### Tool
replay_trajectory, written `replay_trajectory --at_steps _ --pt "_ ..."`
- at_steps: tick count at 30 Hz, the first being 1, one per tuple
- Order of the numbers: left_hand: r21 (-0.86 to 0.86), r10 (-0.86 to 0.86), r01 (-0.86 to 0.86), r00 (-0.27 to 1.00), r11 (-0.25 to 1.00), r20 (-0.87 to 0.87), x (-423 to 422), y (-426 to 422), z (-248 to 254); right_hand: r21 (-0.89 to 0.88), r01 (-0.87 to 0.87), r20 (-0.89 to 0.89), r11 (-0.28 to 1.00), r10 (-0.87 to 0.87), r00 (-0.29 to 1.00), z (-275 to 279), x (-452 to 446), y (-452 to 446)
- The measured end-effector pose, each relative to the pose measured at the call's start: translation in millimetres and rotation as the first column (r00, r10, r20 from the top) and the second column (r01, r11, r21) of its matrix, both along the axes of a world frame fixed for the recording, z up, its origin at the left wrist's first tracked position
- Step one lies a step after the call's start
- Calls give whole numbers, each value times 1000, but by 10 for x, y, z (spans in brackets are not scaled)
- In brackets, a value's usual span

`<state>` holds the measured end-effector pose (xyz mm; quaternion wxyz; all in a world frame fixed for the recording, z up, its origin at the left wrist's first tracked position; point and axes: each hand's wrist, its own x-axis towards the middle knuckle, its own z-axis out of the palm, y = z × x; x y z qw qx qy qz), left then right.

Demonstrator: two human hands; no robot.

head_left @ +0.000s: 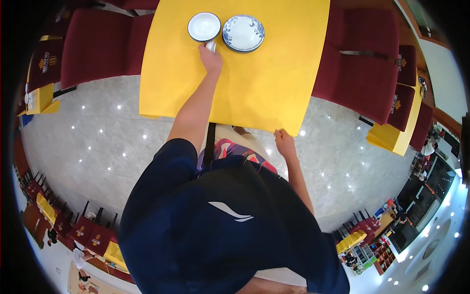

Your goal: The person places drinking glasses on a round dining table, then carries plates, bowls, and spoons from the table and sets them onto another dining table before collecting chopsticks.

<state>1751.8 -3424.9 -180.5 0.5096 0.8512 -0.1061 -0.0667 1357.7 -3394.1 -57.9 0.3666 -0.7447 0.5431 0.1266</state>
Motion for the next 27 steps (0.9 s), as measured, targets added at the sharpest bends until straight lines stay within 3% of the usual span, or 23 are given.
replay_trajectory --at_steps 4,5,7,8,10,14,17,19,20,22,26,27 --pt "84 88 -96 992 992 93 -56 -172 -148 236 280 -33 931 -280 959 -108 -559 305" --pt "82 91 -99 992 992 92 -66 -221 -136 233 278 -32 932 -278 960 -103 -650 371" --pt "152 169 -190 975 970 146 -105 -305 -104 336 422 -107 842 -411 905 -163 -873 527" --pt "149 168 -189 975 971 143 -108 -352 -106 332 423 -107 843 -412 905 -209 -982 599" --pt "239 266 -272 962 932 59 -107 -444 -105 413 556 -197 721 -526 828 -303 -1181 737" --pt "309 310 -293 951 905 -7 -80 -494 -48 460 643 -269 613 -593 759 -342 -1313 908" --pt "319 192 -203 979 926 65 -133 -352 7 508 662 -263 551 -633 728 -368 -1283 963" --pt "107 87 -95 993 990 80 -235 -182 148 519 653 -237 552 -641 730 -377 -1187 940" --pt "110 82 -91 993 990 82 -273 -101 180 524 646 -213 555 -649 730 -370 -1122 920" --pt "12 50 -49 992 999 -115 -336 42 166 538 633 -190 557 -651 735 -318 -971 837" --pt "42 -10 17 984 999 -177 -338 103 -97 550 558 -122 621 -602 789 -199 -691 655" --pt "-92 -24 7 982 996 -185 -306 25 -225 543 558 -86 627 -619 780 -172 -646 621"
